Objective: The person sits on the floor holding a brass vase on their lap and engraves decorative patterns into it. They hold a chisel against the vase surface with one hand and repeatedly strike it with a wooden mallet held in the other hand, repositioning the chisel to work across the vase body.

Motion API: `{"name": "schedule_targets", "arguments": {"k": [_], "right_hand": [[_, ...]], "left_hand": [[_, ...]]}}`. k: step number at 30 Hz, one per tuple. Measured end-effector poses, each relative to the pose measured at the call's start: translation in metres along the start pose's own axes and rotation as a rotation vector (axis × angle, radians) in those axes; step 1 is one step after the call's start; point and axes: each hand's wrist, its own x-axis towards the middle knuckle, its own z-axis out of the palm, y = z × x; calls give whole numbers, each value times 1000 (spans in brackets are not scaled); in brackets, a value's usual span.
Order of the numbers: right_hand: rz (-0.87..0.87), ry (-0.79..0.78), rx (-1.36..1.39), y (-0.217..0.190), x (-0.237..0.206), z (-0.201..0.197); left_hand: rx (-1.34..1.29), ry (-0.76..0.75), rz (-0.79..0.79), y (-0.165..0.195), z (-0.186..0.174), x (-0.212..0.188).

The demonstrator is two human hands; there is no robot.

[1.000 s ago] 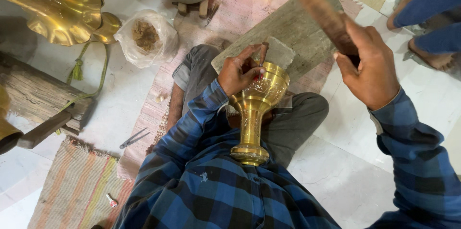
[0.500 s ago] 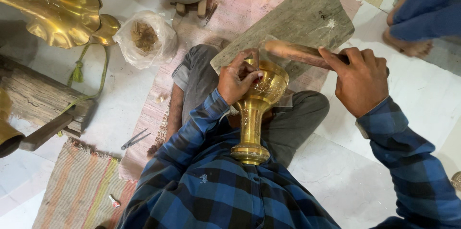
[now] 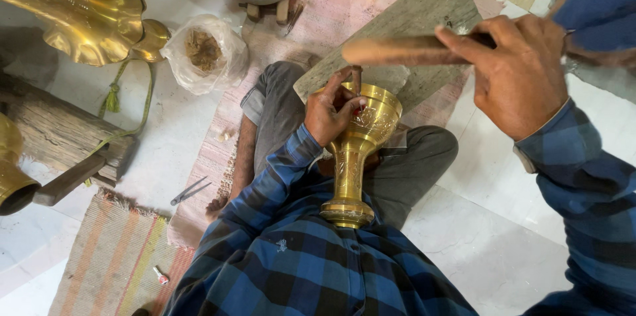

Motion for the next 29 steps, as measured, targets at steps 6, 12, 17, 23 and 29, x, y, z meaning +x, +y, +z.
{"name": "schedule_targets", "arguments": {"k": [6, 12, 17, 23, 29], "right_hand": [[-7, -80, -106, 3, -7, 2], [208, -113, 465, 2, -14, 12], [309, 47, 530, -11, -8, 9], [208, 42, 366, -11, -9, 5], [375, -7, 591, -7, -23, 6]], "left_hand": [[26, -12, -4, 0, -1, 0], [-24, -53, -19, 0, -4, 2], [11, -67, -12, 1, -5, 3], [-39, -100, -39, 3, -10, 7], [-91, -115, -54, -6, -7, 4]]}}
